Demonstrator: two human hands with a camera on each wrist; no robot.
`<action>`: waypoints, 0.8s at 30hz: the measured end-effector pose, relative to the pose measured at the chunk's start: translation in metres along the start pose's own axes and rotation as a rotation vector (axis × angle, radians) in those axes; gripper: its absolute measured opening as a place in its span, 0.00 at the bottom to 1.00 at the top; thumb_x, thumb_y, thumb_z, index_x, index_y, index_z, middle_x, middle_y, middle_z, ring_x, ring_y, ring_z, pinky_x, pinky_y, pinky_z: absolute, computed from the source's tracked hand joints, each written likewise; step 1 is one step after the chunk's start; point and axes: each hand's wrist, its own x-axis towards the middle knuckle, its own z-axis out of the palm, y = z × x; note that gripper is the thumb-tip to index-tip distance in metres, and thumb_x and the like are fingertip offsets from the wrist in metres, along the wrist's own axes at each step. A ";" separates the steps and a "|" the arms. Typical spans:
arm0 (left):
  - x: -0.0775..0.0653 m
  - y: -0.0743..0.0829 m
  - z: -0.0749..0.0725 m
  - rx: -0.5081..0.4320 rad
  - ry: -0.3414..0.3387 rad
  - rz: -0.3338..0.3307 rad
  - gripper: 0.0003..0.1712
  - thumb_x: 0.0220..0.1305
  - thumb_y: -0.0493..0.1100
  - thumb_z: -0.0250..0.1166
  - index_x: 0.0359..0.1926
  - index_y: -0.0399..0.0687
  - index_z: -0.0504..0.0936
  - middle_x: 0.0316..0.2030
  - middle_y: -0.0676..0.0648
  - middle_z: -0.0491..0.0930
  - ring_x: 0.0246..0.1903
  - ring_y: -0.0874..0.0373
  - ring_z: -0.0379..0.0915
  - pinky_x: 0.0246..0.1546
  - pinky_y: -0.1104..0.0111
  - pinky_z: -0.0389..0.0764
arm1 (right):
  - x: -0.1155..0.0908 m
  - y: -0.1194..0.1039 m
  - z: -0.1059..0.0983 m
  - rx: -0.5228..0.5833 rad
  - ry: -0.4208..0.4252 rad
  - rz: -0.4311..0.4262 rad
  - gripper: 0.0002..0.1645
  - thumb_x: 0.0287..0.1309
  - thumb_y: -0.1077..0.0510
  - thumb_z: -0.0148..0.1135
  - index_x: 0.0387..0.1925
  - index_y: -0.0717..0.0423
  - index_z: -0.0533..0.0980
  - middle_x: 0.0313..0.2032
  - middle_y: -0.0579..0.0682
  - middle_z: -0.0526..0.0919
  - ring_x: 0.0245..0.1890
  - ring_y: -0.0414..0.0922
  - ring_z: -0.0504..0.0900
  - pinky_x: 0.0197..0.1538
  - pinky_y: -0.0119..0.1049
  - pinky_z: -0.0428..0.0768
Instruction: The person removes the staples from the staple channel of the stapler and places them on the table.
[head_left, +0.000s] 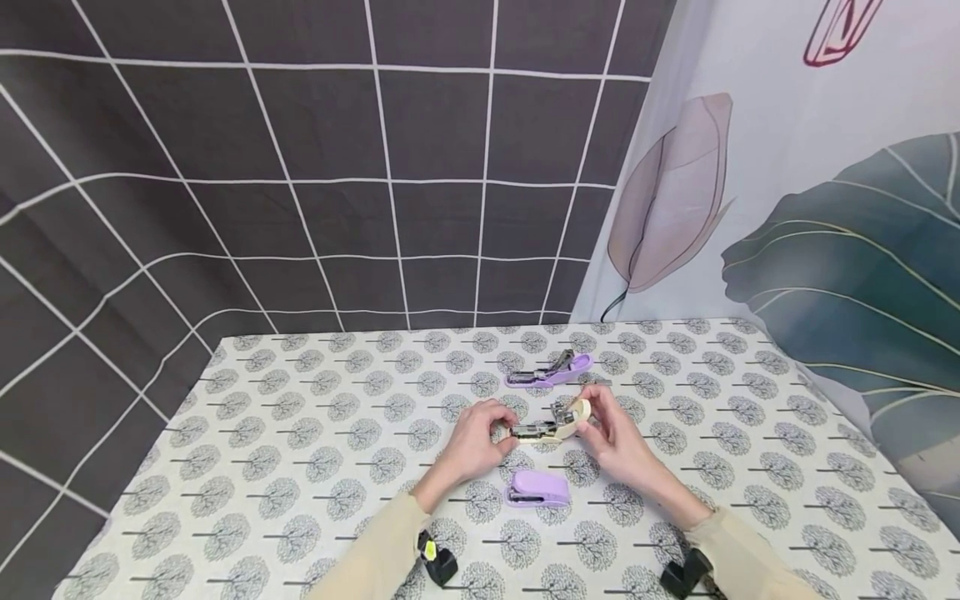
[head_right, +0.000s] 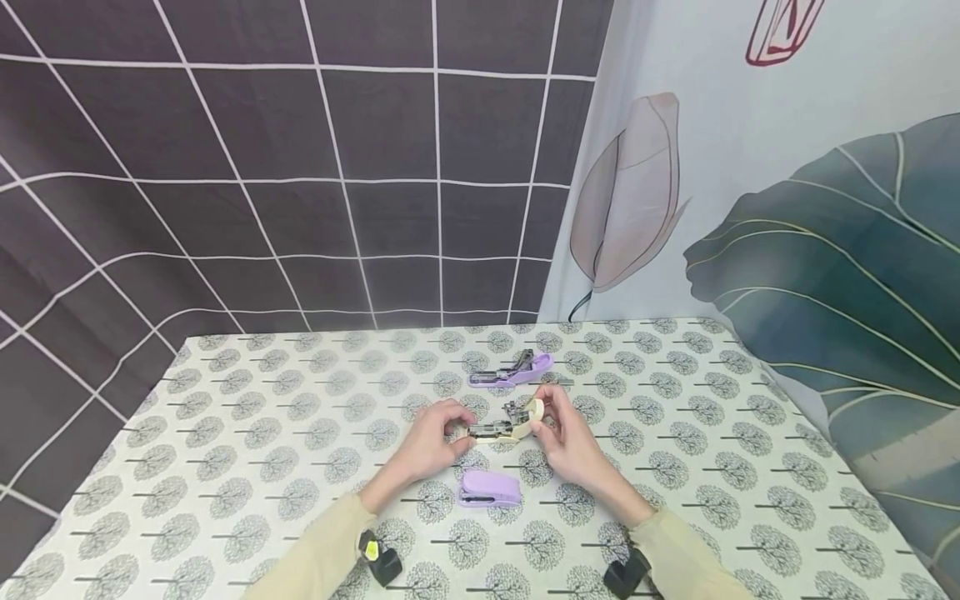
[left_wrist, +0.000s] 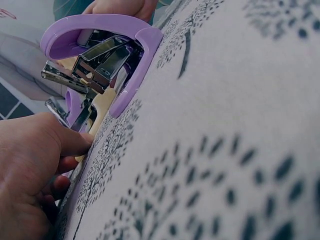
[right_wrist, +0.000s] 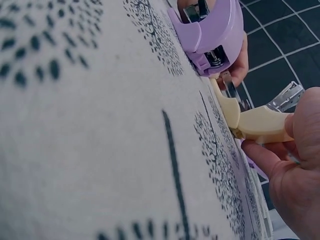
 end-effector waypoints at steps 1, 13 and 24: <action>0.000 0.000 0.000 -0.001 0.001 0.001 0.13 0.54 0.37 0.75 0.41 0.50 0.84 0.34 0.59 0.78 0.34 0.63 0.69 0.49 0.58 0.69 | 0.000 0.000 0.000 0.001 0.001 -0.003 0.21 0.58 0.81 0.52 0.51 0.64 0.64 0.41 0.59 0.76 0.43 0.46 0.80 0.46 0.32 0.81; 0.000 0.000 0.001 0.001 0.011 0.015 0.13 0.53 0.37 0.75 0.40 0.49 0.84 0.35 0.58 0.79 0.35 0.63 0.70 0.46 0.62 0.71 | -0.002 0.003 -0.003 0.004 0.005 -0.014 0.20 0.59 0.81 0.50 0.51 0.68 0.63 0.44 0.60 0.78 0.46 0.44 0.80 0.51 0.28 0.78; 0.000 0.000 0.000 -0.002 0.007 0.016 0.13 0.53 0.36 0.75 0.40 0.49 0.84 0.34 0.58 0.79 0.34 0.63 0.69 0.45 0.62 0.70 | -0.004 0.005 -0.004 0.018 0.009 -0.002 0.20 0.59 0.82 0.49 0.51 0.69 0.62 0.47 0.63 0.77 0.48 0.44 0.80 0.53 0.26 0.76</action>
